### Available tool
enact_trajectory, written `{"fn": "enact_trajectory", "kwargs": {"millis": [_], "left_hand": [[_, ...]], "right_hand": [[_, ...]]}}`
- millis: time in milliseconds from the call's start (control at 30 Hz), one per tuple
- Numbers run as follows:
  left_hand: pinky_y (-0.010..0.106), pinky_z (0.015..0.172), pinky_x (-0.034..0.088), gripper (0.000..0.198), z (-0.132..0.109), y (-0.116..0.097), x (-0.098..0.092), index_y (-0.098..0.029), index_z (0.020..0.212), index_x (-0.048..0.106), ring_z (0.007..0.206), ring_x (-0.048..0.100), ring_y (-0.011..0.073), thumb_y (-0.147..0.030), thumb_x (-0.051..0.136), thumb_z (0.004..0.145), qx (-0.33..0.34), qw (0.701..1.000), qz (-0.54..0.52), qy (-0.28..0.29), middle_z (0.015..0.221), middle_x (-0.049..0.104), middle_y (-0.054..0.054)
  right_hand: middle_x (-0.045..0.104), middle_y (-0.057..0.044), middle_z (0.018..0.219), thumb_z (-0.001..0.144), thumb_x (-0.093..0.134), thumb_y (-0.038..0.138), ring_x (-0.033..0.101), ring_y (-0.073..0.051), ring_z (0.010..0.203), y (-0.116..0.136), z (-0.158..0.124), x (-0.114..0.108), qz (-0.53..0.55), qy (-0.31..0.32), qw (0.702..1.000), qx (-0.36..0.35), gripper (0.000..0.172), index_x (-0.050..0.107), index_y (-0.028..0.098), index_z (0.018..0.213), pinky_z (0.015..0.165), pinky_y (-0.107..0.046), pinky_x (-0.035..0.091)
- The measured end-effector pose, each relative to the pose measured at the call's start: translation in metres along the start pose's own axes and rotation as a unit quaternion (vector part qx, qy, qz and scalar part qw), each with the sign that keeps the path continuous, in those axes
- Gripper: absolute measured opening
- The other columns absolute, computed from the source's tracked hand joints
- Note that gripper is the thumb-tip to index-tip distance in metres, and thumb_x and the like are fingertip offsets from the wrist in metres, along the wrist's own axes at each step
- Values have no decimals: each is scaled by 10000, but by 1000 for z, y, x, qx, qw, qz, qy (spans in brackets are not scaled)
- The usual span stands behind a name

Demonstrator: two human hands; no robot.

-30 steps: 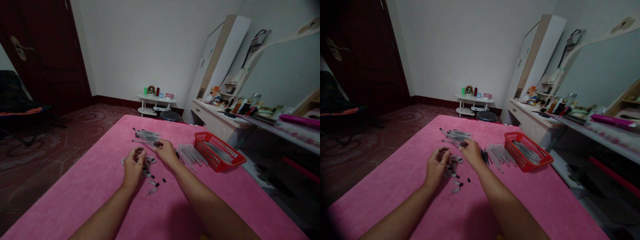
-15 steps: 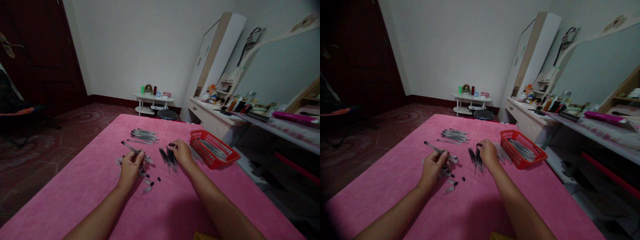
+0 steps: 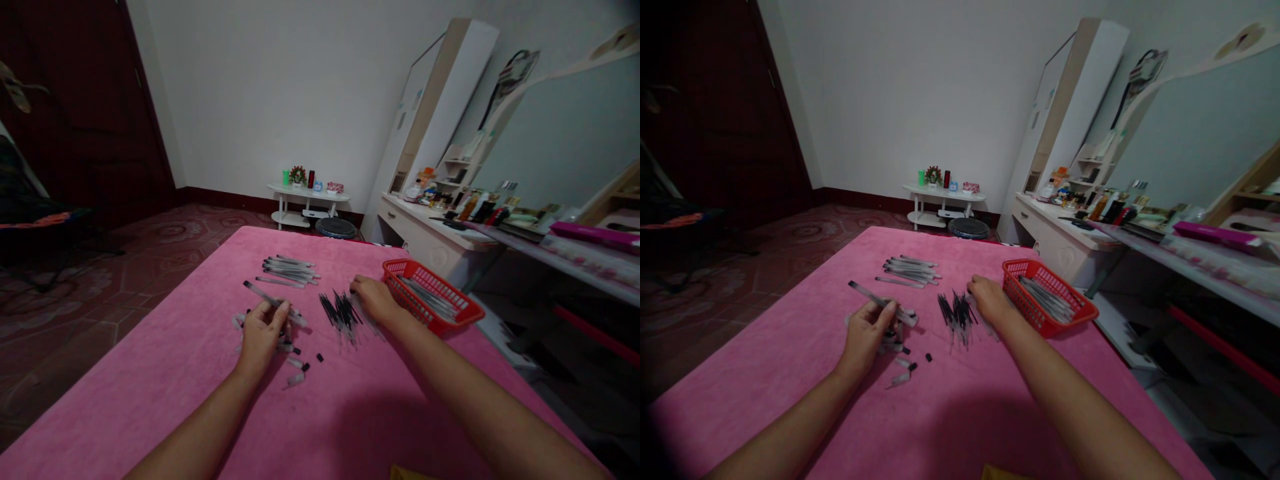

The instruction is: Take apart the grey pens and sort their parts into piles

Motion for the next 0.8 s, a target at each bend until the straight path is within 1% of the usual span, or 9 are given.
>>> {"fn": "enact_trajectory", "kwargs": {"millis": [133,267,333,433,500,600,667,733,800], "left_hand": [[209,445,408,287,0,2,1,-144,746,609,449,513,101,-428,645,765,6,1000,3,9,529,563,-28],[206,450,411,293,-1,1,4,-133,768,622,456,515,98,-423,654,756,-2,1000,-6,12,539,577,-21],[203,465,422,292,-1,-1,6,-126,780,627,475,531,99,-415,661,750,-2,1000,-15,14,555,596,-11],[205,494,447,296,-1,-1,7,-125,835,626,514,569,107,-397,684,733,-5,999,-44,17,608,633,4],[213,509,464,310,0,2,8,-129,869,616,533,592,113,-390,699,724,-11,998,-65,20,653,652,11],[227,542,488,317,2,5,8,-130,872,607,569,623,125,-387,712,720,-21,996,-89,26,698,665,23],[231,558,497,315,2,8,7,-129,866,607,584,630,126,-387,715,722,-28,994,-106,27,714,666,25],[226,556,494,318,1,10,8,-128,864,610,579,622,117,-388,722,718,-37,992,-120,31,716,663,22],[215,541,482,321,0,11,10,-128,859,612,565,609,108,-383,734,707,-47,990,-128,43,705,659,18]], "right_hand": [[632,-102,1029,827,445,53,580,-180,926,-8,-8,-16,-46,22,997,-57,305,675,156,997,722,-248,356],[651,-118,973,859,474,112,584,-195,904,-13,-15,-21,-100,57,990,-87,244,711,140,912,720,-257,376],[659,-141,957,848,487,107,582,-221,926,-11,-18,-22,-141,71,984,-87,237,722,124,875,725,-274,392],[669,-164,955,802,493,54,588,-254,945,-6,-21,-26,-167,68,983,-38,249,727,108,867,733,-303,411],[676,-155,980,792,496,53,595,-249,959,3,-23,-31,-101,35,994,0,268,721,123,920,763,-306,417],[686,-111,1005,852,505,195,608,-208,952,32,-29,-34,139,-40,989,20,230,694,171,981,802,-284,423],[693,-88,913,873,495,310,628,-179,831,58,-32,-24,346,-45,937,18,235,668,167,943,714,-263,447],[669,-71,765,884,446,457,618,-151,635,84,-36,0,538,15,841,55,362,623,143,921,551,-234,435],[630,-47,674,848,413,616,566,-126,495,112,-41,22,665,84,737,91,520,597,137,931,444,-211,387]]}}
Point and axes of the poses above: each hand's wrist, its own z-axis towards the middle knuckle, its own x-axis out of the palm, y = z × x, the point moved 9 cm from there along z, towards the middle knuckle
